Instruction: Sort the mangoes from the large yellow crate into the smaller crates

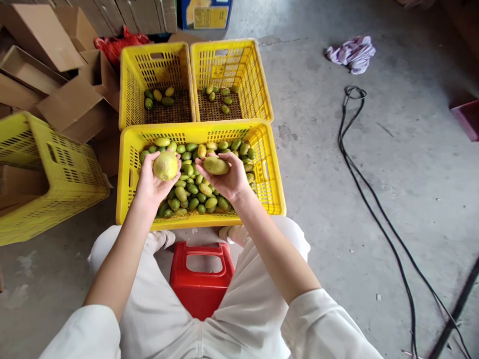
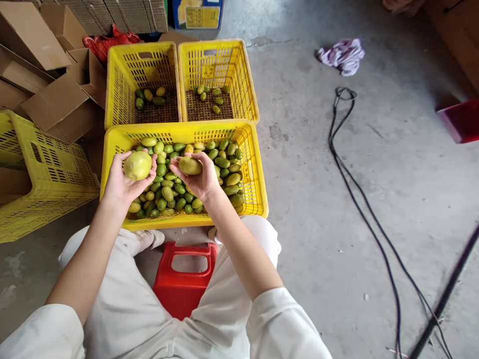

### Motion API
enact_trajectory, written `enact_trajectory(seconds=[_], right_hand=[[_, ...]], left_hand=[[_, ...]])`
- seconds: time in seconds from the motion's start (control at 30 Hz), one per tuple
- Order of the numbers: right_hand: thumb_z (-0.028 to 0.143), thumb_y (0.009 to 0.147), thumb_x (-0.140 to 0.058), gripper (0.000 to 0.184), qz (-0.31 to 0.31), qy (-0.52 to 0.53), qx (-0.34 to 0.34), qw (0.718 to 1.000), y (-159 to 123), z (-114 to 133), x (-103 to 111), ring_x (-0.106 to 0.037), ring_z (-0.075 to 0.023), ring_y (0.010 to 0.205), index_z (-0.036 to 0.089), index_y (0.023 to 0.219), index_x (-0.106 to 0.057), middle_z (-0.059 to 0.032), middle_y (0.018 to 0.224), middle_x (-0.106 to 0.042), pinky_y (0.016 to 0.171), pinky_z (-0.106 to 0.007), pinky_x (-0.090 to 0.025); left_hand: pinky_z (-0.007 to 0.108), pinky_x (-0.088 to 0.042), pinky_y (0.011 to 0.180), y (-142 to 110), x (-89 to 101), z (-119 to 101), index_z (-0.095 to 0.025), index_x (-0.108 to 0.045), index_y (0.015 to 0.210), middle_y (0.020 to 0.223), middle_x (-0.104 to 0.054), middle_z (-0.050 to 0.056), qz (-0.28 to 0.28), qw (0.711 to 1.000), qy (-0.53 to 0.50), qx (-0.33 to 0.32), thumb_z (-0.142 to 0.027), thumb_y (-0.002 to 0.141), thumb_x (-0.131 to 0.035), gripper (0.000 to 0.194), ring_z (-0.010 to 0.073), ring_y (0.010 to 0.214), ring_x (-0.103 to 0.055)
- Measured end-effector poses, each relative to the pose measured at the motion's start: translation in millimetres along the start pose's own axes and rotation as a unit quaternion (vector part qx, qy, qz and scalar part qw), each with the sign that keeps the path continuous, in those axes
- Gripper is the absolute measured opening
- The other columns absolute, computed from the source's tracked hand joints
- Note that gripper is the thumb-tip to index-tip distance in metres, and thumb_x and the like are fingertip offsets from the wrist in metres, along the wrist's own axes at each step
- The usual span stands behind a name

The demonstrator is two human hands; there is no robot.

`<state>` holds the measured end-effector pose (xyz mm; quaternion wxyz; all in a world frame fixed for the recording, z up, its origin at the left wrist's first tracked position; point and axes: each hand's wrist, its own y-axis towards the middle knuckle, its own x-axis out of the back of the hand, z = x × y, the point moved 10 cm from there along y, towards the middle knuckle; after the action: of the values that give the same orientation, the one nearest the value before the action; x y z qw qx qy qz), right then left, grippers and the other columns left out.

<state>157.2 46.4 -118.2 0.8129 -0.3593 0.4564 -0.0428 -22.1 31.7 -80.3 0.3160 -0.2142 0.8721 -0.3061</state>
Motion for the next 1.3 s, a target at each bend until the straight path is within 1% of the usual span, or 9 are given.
enact_trajectory(seconds=[0.2, 0.37, 0.47, 0.6, 0.77, 0.87, 1.0, 1.2, 1.3], right_hand=[[0.034, 0.101, -0.084, 0.015, 0.006, -0.042, 0.028, 0.999, 0.2, 2.9, -3.5, -0.088, -0.0225, 0.103, 0.028, 0.100, -0.071, -0.0005, 0.097, -0.086, 0.078, -0.028, -0.073], [0.024, 0.103, -0.079, 0.013, -0.022, -0.042, 0.057, 0.997, 1.3, 3.9, -3.1, -0.088, -0.0221, 0.111, 0.028, 0.101, -0.067, 0.0004, 0.096, -0.083, 0.094, -0.032, -0.076], [0.019, 0.101, -0.076, 0.014, -0.026, -0.039, 0.055, 0.997, 1.1, 2.8, -3.4, -0.088, -0.0230, 0.112, 0.029, 0.104, -0.067, 0.0003, 0.100, -0.083, 0.093, -0.036, -0.077], [0.022, 0.099, -0.077, 0.014, -0.038, -0.036, 0.043, 0.998, 1.3, 1.0, 3.1, -0.084, -0.0224, 0.099, 0.028, 0.102, -0.065, -0.0005, 0.095, -0.081, 0.083, -0.034, -0.075], [0.028, 0.098, -0.081, 0.014, -0.046, -0.077, 0.033, 0.995, 1.5, 4.1, 9.1, -0.071, -0.0144, 0.077, 0.027, 0.101, -0.068, 0.0024, 0.090, -0.076, 0.059, -0.020, -0.057], [0.030, 0.101, -0.076, 0.007, -0.032, -0.095, 0.027, 0.995, 1.1, 4.7, 5.3, -0.076, -0.0181, 0.085, 0.027, 0.105, -0.071, -0.0001, 0.094, -0.080, 0.067, -0.024, -0.063], [0.027, 0.101, -0.070, 0.009, -0.029, -0.088, 0.010, 0.996, 2.9, 0.7, 4.3, -0.082, -0.0222, 0.090, 0.028, 0.109, -0.069, -0.0008, 0.096, -0.083, 0.075, -0.031, -0.070], [0.043, 0.104, -0.072, 0.017, -0.021, -0.087, 0.002, 0.996, 3.3, -2.0, 5.3, -0.083, -0.0243, 0.090, 0.029, 0.113, -0.066, -0.0022, 0.096, -0.084, 0.072, -0.034, -0.073], [0.047, 0.104, -0.080, 0.023, -0.028, -0.088, 0.012, 0.996, -1.2, 0.2, 3.4, -0.082, -0.0211, 0.089, 0.030, 0.112, -0.066, 0.0004, 0.095, -0.081, 0.075, -0.030, -0.072]], left_hand=[[0.022, -0.061, 0.065, 4.0, 8.5, -2.8, -0.027, -0.067, 0.095, 0.099, -0.079, 0.005, -0.028, 1.000, -0.013, 0.001, -0.034, 0.093, -0.082, 0.017, 0.0235, 0.095, -0.082], [0.021, -0.058, 0.064, -5.3, -2.8, 3.9, -0.024, -0.072, 0.102, 0.116, -0.082, 0.011, -0.013, 0.999, -0.012, 0.042, -0.032, 0.098, -0.076, 0.010, 0.0262, 0.111, -0.084], [0.021, -0.059, 0.067, -7.3, -4.4, 4.6, -0.024, -0.075, 0.106, 0.120, -0.083, 0.011, -0.015, 0.999, -0.011, 0.045, -0.032, 0.099, -0.075, 0.010, 0.0261, 0.114, -0.083], [0.020, -0.059, 0.066, -2.7, -3.9, 4.6, -0.024, -0.078, 0.108, 0.115, -0.084, 0.010, -0.007, 0.999, -0.003, 0.045, -0.038, 0.104, -0.077, 0.014, 0.0227, 0.103, -0.082], [0.019, -0.061, 0.069, 0.8, -6.7, 9.1, -0.023, -0.079, 0.111, 0.108, -0.084, 0.007, 0.006, 0.999, 0.000, 0.048, -0.036, 0.104, -0.083, 0.015, 0.0169, 0.089, -0.080], [0.021, -0.065, 0.076, 0.0, -3.7, 10.0, -0.025, -0.078, 0.109, 0.107, -0.084, 0.004, -0.018, 0.999, 0.006, 0.035, -0.024, 0.092, -0.093, 0.023, 0.0171, 0.091, -0.081], [0.022, -0.066, 0.077, -2.1, 1.5, 9.0, -0.025, -0.074, 0.102, 0.102, -0.084, 0.001, -0.045, 0.999, 0.006, 0.027, -0.014, 0.088, -0.092, 0.025, 0.0151, 0.085, -0.079], [0.024, -0.063, 0.066, 2.4, 9.7, 12.1, -0.025, -0.075, 0.102, 0.089, -0.079, 0.003, -0.067, 0.995, 0.040, 0.067, -0.035, 0.094, -0.088, 0.018, 0.0171, 0.072, -0.073], [0.024, -0.060, 0.060, 5.5, 6.4, 14.1, -0.023, -0.078, 0.107, 0.085, -0.077, 0.006, -0.051, 0.994, 0.049, 0.084, -0.048, 0.101, -0.079, 0.026, 0.0186, 0.067, -0.072]])
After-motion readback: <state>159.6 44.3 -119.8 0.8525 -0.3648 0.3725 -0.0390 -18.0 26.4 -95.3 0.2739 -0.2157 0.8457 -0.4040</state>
